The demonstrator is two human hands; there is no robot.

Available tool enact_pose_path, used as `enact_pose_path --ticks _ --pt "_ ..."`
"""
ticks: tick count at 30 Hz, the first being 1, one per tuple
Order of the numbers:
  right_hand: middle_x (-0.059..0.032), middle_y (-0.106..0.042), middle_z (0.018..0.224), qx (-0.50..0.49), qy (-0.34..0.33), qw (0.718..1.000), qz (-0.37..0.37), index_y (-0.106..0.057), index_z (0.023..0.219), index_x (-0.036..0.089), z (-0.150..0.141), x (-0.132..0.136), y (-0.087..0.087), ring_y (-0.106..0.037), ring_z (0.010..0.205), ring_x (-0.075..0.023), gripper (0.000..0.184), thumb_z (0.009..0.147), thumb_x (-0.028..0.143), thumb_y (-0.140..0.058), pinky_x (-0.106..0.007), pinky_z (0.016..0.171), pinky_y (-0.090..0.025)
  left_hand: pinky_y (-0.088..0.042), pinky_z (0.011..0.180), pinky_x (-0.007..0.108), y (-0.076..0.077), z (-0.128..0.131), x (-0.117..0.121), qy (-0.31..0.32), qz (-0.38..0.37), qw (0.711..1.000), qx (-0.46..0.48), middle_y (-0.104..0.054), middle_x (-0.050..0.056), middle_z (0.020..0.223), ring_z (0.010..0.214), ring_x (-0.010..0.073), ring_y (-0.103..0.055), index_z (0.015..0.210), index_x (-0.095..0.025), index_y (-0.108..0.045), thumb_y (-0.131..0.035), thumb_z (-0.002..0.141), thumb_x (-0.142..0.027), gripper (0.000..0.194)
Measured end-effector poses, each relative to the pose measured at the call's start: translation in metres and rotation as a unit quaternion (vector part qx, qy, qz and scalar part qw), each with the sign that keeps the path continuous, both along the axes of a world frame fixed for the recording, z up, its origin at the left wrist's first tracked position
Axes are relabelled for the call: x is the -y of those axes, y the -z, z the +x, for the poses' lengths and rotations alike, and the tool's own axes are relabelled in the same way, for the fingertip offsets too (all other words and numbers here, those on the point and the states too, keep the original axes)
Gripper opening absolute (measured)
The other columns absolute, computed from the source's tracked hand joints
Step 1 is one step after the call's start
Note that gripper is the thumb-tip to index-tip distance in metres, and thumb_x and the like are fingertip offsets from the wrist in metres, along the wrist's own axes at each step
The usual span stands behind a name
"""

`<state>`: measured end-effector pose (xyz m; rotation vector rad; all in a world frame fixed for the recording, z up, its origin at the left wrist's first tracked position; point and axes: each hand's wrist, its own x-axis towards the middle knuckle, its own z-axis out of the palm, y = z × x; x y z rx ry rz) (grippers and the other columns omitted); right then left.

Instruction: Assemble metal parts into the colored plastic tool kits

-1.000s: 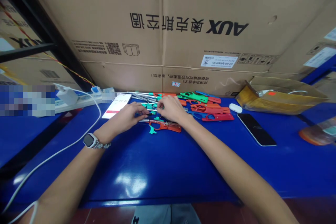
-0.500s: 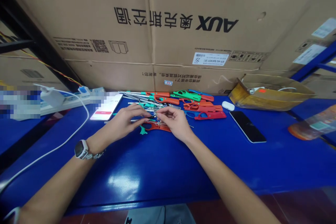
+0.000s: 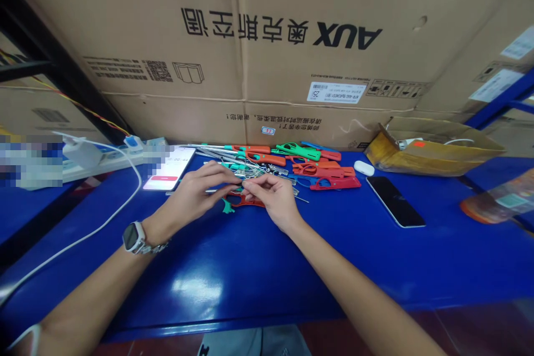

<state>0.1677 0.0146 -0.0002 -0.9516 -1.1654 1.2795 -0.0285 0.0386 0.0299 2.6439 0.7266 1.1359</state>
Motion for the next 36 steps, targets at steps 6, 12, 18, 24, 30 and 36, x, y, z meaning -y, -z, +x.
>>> enact_pose_path --ticks 6,12,18,24,30,36 --pt "-0.0010 -0.072 0.070 0.051 -0.005 0.998 0.045 -0.071 0.080 0.020 0.001 0.001 0.002 -0.069 0.064 -0.0156 0.027 0.071 0.043 -0.081 -0.032 0.068 -0.060 -0.051 0.075 0.032 0.003 0.000 0.000 -0.025 -0.003 1.000 0.000 -0.070 0.004 0.089 0.082 0.0169 -0.062 0.097 -0.017 -0.067 -0.063 0.092 -0.019 0.007" --pt "-0.0048 -0.074 0.086 0.365 0.024 0.883 0.293 -0.073 0.090 0.020 0.017 0.004 -0.007 -0.068 0.076 -0.0167 0.011 0.088 0.027 -0.065 -0.031 0.073 -0.054 -0.051 0.069 0.027 0.002 0.000 0.003 -0.067 -0.046 0.996 -0.046 -0.062 0.001 0.084 0.078 0.0153 -0.061 0.088 -0.017 -0.059 -0.067 0.088 -0.019 0.008" --pt "-0.0075 -0.071 0.089 0.512 0.017 0.785 0.348 -0.071 0.089 0.020 0.016 0.006 -0.011 -0.065 0.085 -0.0212 0.009 0.090 0.022 -0.062 -0.036 0.078 -0.052 -0.046 0.069 0.028 0.002 0.001 0.003 -0.048 -0.026 0.989 -0.134 -0.060 0.002 0.082 0.082 0.0182 -0.058 0.085 -0.018 -0.058 -0.062 0.090 -0.013 0.008" --pt "-0.0072 -0.071 0.089 0.503 0.012 0.785 0.362 -0.070 0.098 0.020 0.015 0.006 -0.007 -0.063 0.084 -0.0209 0.013 0.093 0.022 -0.059 -0.035 0.078 -0.052 -0.046 0.071 0.030 0.003 0.000 0.002 -0.048 -0.044 0.988 -0.137 -0.061 0.003 0.083 0.085 0.0200 -0.059 0.085 -0.017 -0.060 -0.063 0.089 -0.013 0.006" --pt "-0.0068 -0.070 0.084 0.489 -0.009 0.792 0.366 -0.071 0.092 0.017 0.020 -0.001 0.000 -0.063 0.080 -0.0195 0.011 0.093 0.021 -0.061 -0.034 0.077 -0.049 -0.049 0.085 0.037 0.003 -0.018 -0.010 -0.083 -0.072 0.986 -0.125 -0.065 0.005 0.099 0.099 0.0237 -0.058 0.102 -0.019 -0.064 -0.069 0.086 -0.025 0.017" --pt "-0.0044 -0.070 0.087 0.510 -0.037 0.794 0.328 -0.071 0.090 0.020 0.022 -0.003 0.006 -0.062 0.085 -0.0194 0.005 0.089 0.021 -0.066 -0.035 0.080 -0.047 -0.048 0.088 0.040 0.007 -0.026 -0.018 -0.090 -0.070 0.980 -0.160 -0.064 0.007 0.102 0.099 0.0239 -0.056 0.108 -0.018 -0.066 -0.062 0.090 -0.019 0.019"
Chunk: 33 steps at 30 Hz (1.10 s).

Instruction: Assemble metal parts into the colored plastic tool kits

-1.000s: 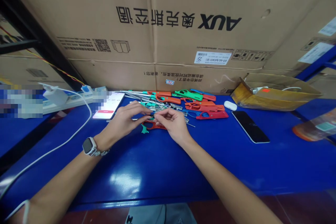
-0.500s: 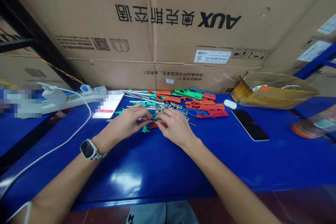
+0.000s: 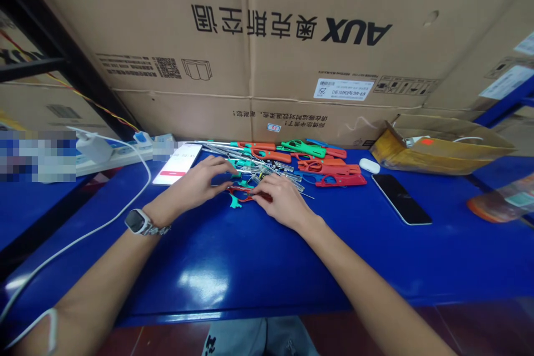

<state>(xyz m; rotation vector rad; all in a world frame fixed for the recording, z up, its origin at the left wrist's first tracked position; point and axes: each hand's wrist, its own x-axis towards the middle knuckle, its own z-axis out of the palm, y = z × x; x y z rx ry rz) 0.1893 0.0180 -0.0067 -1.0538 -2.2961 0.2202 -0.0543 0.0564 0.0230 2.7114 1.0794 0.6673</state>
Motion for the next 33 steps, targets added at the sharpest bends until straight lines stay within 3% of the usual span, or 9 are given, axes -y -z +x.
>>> enact_pose_path --ticks 8,13,21,27,33 --pt "-0.0044 -0.067 0.086 0.001 0.000 1.000 -0.016 -0.073 0.089 0.020 0.001 0.000 0.005 -0.060 0.085 -0.0194 0.006 0.090 0.021 -0.066 -0.035 0.079 -0.046 -0.045 0.082 0.037 0.003 0.020 0.011 0.072 -0.008 0.997 -0.008 -0.064 0.006 0.094 0.091 0.0218 -0.055 0.099 -0.020 -0.073 -0.059 0.092 -0.022 0.015" --pt "-0.0042 -0.063 0.083 -0.025 -0.013 0.999 -0.030 -0.074 0.087 0.020 0.004 0.000 0.009 -0.057 0.081 -0.0179 0.011 0.091 0.020 -0.064 -0.032 0.073 -0.046 -0.046 0.078 0.035 0.012 0.026 0.012 0.079 -0.014 0.996 -0.035 -0.064 0.006 0.092 0.089 0.0218 -0.055 0.102 -0.021 -0.075 -0.062 0.091 -0.022 0.017" --pt "-0.0082 -0.057 0.098 0.013 -0.026 0.999 -0.015 -0.072 0.114 0.024 0.015 0.011 0.009 -0.052 0.095 -0.0215 0.027 0.094 0.019 -0.056 -0.040 0.084 -0.049 -0.046 0.079 0.034 0.013 0.031 0.013 0.071 0.007 0.995 -0.067 -0.066 0.006 0.090 0.087 0.0211 -0.057 0.097 -0.020 -0.075 -0.058 0.093 -0.019 0.018" --pt "-0.0092 -0.054 0.104 0.056 -0.023 0.998 0.006 -0.068 0.123 0.031 0.019 0.015 0.008 -0.049 0.101 -0.0242 0.033 0.094 0.022 -0.056 -0.045 0.089 -0.047 -0.045 0.079 0.035 0.010 0.032 0.015 0.075 0.021 0.993 -0.084 -0.067 0.005 0.078 0.080 0.0200 -0.060 0.093 -0.020 -0.075 -0.053 0.097 -0.022 0.022" --pt "-0.0113 -0.056 0.103 0.131 -0.008 0.991 0.027 -0.067 0.123 0.023 0.017 0.021 0.003 -0.049 0.099 -0.0255 0.031 0.096 0.026 -0.053 -0.044 0.086 -0.045 -0.045 0.074 0.032 0.014 0.031 0.013 0.106 -0.008 0.992 -0.068 -0.067 0.006 0.080 0.081 0.0204 -0.058 0.088 -0.018 -0.074 -0.051 0.095 -0.013 0.024"
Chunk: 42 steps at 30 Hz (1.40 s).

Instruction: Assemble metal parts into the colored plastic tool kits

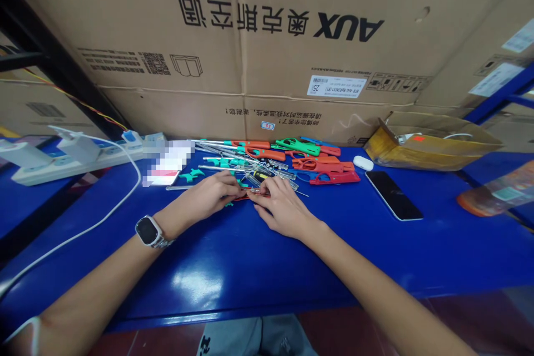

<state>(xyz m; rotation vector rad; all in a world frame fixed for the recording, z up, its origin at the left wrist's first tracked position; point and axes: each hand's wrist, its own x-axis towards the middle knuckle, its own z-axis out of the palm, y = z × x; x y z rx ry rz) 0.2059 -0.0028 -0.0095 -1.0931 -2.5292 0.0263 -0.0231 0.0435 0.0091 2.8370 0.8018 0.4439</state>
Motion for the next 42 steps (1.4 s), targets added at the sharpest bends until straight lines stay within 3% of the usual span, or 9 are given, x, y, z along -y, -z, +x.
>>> enact_pose_path --ticks 6,10,14,17,23,30,33,37,42 --pt "-0.0108 -0.060 0.104 0.000 0.004 1.000 -0.017 -0.064 0.121 0.019 -0.003 0.003 0.000 -0.052 0.099 -0.0246 0.029 0.097 0.024 -0.050 -0.044 0.088 -0.044 -0.047 0.077 0.031 0.000 0.008 0.010 -0.006 -0.019 1.000 -0.010 -0.065 0.009 0.089 0.091 0.0213 -0.056 0.084 -0.016 -0.073 -0.048 0.093 -0.006 0.028" --pt "-0.0108 -0.061 0.104 -0.004 0.004 1.000 -0.020 -0.066 0.119 0.019 -0.003 0.002 0.001 -0.054 0.098 -0.0241 0.027 0.097 0.022 -0.050 -0.042 0.086 -0.044 -0.047 0.084 0.036 -0.009 -0.002 0.007 -0.019 -0.031 0.999 0.019 -0.065 0.008 0.096 0.094 0.0215 -0.057 0.097 -0.019 -0.074 -0.050 0.092 -0.010 0.026" --pt "-0.0119 -0.062 0.106 0.004 0.013 1.000 -0.006 -0.064 0.125 0.019 -0.004 0.003 0.001 -0.056 0.099 -0.0244 0.032 0.096 0.021 -0.051 -0.041 0.086 -0.043 -0.046 0.090 0.041 -0.020 -0.035 -0.011 -0.122 -0.009 0.986 0.113 -0.065 0.008 0.103 0.098 0.0241 -0.058 0.104 -0.019 -0.072 -0.057 0.090 -0.023 0.021" --pt "-0.0113 -0.063 0.106 0.026 0.024 0.999 0.009 -0.064 0.126 0.019 -0.006 0.006 -0.001 -0.057 0.100 -0.0248 0.033 0.096 0.022 -0.052 -0.044 0.091 -0.039 -0.047 0.088 0.040 -0.022 -0.055 -0.020 -0.168 -0.052 0.981 0.080 -0.067 0.006 0.099 0.092 0.0234 -0.059 0.100 -0.019 -0.073 -0.065 0.084 -0.026 0.019" --pt "-0.0070 -0.064 0.097 0.017 0.050 0.998 0.015 -0.066 0.119 0.020 -0.017 0.003 -0.015 -0.058 0.095 -0.0212 0.028 0.099 0.026 -0.048 -0.041 0.091 -0.035 -0.047 0.085 0.033 -0.014 -0.054 -0.020 -0.142 -0.134 0.981 0.022 -0.070 0.005 0.100 0.093 0.0213 -0.062 0.102 -0.019 -0.073 -0.068 0.077 -0.013 0.026" --pt "-0.0088 -0.067 0.103 0.105 0.008 0.994 -0.008 -0.069 0.105 0.017 -0.061 -0.044 -0.041 -0.059 0.094 -0.0216 0.017 0.095 0.023 -0.057 -0.033 0.078 -0.036 -0.047 0.079 0.028 -0.007 -0.047 -0.021 -0.140 -0.161 0.977 0.010 -0.073 0.005 0.094 0.085 0.0191 -0.064 0.094 -0.016 -0.075 -0.063 0.081 -0.008 0.020" --pt "-0.0063 -0.068 0.095 0.126 -0.013 0.991 -0.035 -0.071 0.093 0.018 -0.067 -0.058 -0.046 -0.059 0.085 -0.0186 0.013 0.093 0.021 -0.058 -0.030 0.072 -0.033 -0.047 0.073 0.026 -0.004 -0.046 -0.022 -0.147 -0.165 0.975 0.014 -0.073 0.004 0.088 0.078 0.0171 -0.064 0.089 -0.016 -0.075 -0.063 0.080 -0.006 0.018" --pt "-0.0041 -0.067 0.086 0.133 -0.034 0.989 -0.055 -0.070 0.080 0.019 -0.063 -0.062 -0.053 -0.056 0.074 -0.0153 0.015 0.090 0.016 -0.059 -0.028 0.063 -0.028 -0.047 0.073 0.025 0.000 -0.044 -0.022 -0.145 -0.162 0.976 0.027 -0.073 0.004 0.089 0.080 0.0172 -0.064 0.091 -0.017 -0.075 -0.062 0.080 -0.005 0.021" --pt "-0.0035 -0.066 0.075 0.173 -0.003 0.979 -0.111 -0.070 0.075 0.019 -0.071 -0.057 -0.067 -0.053 0.063 -0.0143 0.015 0.077 0.009 -0.060 -0.028 0.056 -0.024 -0.047 0.071 0.025 0.002 -0.041 -0.021 -0.143 -0.167 0.975 0.027 -0.073 0.004 0.086 0.077 0.0171 -0.064 0.091 -0.016 -0.074 -0.061 0.079 -0.005 0.021"
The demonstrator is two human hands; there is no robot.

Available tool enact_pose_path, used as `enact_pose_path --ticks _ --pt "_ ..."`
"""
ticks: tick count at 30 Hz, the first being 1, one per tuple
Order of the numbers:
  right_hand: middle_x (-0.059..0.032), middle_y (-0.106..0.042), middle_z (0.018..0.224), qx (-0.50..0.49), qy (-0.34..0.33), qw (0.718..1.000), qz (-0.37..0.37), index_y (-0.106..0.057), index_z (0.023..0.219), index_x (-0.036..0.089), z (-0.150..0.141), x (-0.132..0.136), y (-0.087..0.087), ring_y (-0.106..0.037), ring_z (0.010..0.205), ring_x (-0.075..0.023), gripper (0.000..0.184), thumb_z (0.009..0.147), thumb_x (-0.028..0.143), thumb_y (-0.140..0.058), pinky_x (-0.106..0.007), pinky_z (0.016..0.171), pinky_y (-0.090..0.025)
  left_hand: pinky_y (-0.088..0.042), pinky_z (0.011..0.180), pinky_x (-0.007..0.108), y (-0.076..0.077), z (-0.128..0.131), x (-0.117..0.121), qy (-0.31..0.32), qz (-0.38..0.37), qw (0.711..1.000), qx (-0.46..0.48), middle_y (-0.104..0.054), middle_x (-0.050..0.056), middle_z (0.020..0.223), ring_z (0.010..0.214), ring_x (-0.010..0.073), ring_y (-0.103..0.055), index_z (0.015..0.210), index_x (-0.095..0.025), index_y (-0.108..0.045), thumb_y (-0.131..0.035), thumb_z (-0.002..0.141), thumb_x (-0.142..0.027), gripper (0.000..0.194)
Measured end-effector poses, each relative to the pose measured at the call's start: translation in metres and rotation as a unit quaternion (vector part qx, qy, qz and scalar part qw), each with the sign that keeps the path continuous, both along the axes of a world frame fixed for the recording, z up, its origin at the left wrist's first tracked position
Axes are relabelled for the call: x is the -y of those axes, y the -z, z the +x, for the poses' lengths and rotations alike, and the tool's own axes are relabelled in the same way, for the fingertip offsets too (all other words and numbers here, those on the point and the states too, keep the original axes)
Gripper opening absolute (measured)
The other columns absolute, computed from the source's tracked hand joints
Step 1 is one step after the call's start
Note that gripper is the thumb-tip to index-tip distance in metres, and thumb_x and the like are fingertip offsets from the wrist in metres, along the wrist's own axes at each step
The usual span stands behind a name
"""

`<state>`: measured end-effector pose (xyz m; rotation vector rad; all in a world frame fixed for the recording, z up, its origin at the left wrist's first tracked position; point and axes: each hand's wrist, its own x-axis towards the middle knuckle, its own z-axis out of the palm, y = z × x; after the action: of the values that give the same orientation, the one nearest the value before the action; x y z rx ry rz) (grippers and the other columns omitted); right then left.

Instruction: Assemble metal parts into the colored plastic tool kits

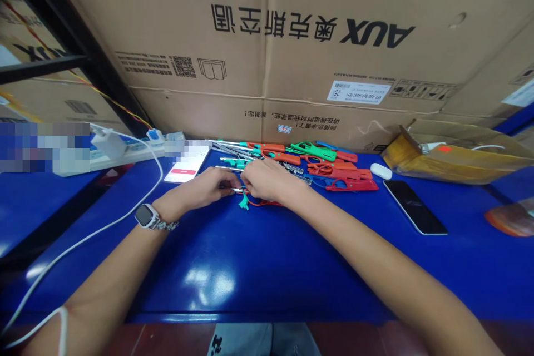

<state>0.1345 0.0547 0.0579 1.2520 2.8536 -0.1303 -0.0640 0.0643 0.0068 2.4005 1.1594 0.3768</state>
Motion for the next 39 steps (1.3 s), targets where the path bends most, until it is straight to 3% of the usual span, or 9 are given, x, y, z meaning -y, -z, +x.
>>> enact_pose_path --ticks 4,8,14,21,25,28,30,35,39 --pt "-0.0049 -0.065 0.066 0.044 0.026 0.998 -0.035 -0.074 0.077 0.018 -0.012 0.005 -0.012 -0.055 0.059 -0.0151 0.016 0.074 0.009 -0.061 -0.028 0.055 -0.028 -0.047 0.072 0.025 0.001 0.002 0.000 0.008 -0.009 1.000 0.012 -0.074 0.005 0.086 0.077 0.0173 -0.065 0.088 -0.016 -0.073 -0.060 0.078 -0.003 0.020" --pt "-0.0081 -0.069 0.071 0.096 0.052 0.992 -0.063 -0.076 0.087 0.015 -0.019 0.009 -0.020 -0.062 0.065 -0.0184 0.020 0.074 0.009 -0.061 -0.027 0.059 -0.036 -0.046 0.071 0.025 0.002 0.002 0.000 0.019 -0.009 1.000 0.021 -0.073 0.004 0.084 0.075 0.0165 -0.063 0.084 -0.015 -0.071 -0.060 0.077 -0.002 0.019" --pt "-0.0074 -0.069 0.070 0.103 0.059 0.990 -0.081 -0.074 0.087 0.015 -0.020 0.009 -0.020 -0.061 0.061 -0.0169 0.019 0.074 0.009 -0.061 -0.026 0.058 -0.036 -0.045 0.069 0.025 0.000 0.003 0.001 0.019 -0.010 0.999 0.026 -0.073 0.004 0.082 0.075 0.0165 -0.064 0.082 -0.015 -0.071 -0.060 0.077 -0.002 0.018" --pt "-0.0063 -0.069 0.074 0.006 0.046 0.996 -0.070 -0.072 0.081 0.016 -0.007 0.004 0.006 -0.057 0.064 -0.0158 0.016 0.080 0.012 -0.057 -0.027 0.058 -0.033 -0.045 0.071 0.026 0.001 0.004 0.000 0.020 0.001 1.000 0.013 -0.073 0.005 0.086 0.077 0.0170 -0.064 0.087 -0.016 -0.075 -0.063 0.079 -0.004 0.018" --pt "-0.0059 -0.069 0.090 -0.120 0.019 0.992 -0.030 -0.070 0.095 0.017 0.007 0.013 0.023 -0.060 0.082 -0.0173 0.019 0.087 0.014 -0.054 -0.028 0.073 -0.041 -0.044 0.069 0.026 0.000 0.005 0.001 0.014 0.005 1.000 0.004 -0.073 0.004 0.084 0.075 0.0167 -0.063 0.088 -0.016 -0.075 -0.063 0.080 -0.007 0.018" --pt "-0.0102 -0.063 0.108 -0.190 0.060 0.978 0.057 -0.066 0.111 0.017 0.019 0.029 0.033 -0.057 0.099 -0.0218 0.024 0.090 0.021 -0.056 -0.034 0.087 -0.043 -0.043 0.068 0.027 -0.002 0.006 0.003 0.014 -0.002 1.000 0.002 -0.073 0.004 0.084 0.076 0.0175 -0.063 0.090 -0.018 -0.075 -0.061 0.079 -0.007 0.020" --pt "-0.0111 -0.060 0.111 -0.198 0.092 0.970 0.102 -0.067 0.108 0.018 0.028 0.039 0.038 -0.053 0.104 -0.0253 0.023 0.089 0.029 -0.060 -0.040 0.090 -0.042 -0.043 0.067 0.027 -0.004 0.007 0.006 0.018 0.000 1.000 -0.006 -0.072 0.003 0.082 0.075 0.0178 -0.063 0.089 -0.018 -0.075 -0.062 0.077 -0.008 0.020" --pt "-0.0101 -0.061 0.108 -0.169 0.095 0.977 0.085 -0.066 0.108 0.019 0.041 0.053 0.048 -0.054 0.103 -0.0256 0.027 0.089 0.039 -0.062 -0.041 0.089 -0.041 -0.046 0.069 0.029 -0.007 0.012 0.013 0.002 0.006 1.000 -0.010 -0.071 0.004 0.091 0.079 0.0198 -0.064 0.099 -0.019 -0.073 -0.070 0.073 -0.020 0.026" --pt "-0.0108 -0.061 0.110 -0.167 0.104 0.977 0.080 -0.062 0.119 0.018 0.043 0.055 0.054 -0.053 0.104 -0.0264 0.036 0.090 0.040 -0.061 -0.041 0.090 -0.040 -0.048 0.079 0.032 -0.006 0.019 0.017 0.018 0.027 0.999 -0.005 -0.070 0.006 0.102 0.090 0.0227 -0.065 0.105 -0.019 -0.070 -0.071 0.078 -0.029 0.029"
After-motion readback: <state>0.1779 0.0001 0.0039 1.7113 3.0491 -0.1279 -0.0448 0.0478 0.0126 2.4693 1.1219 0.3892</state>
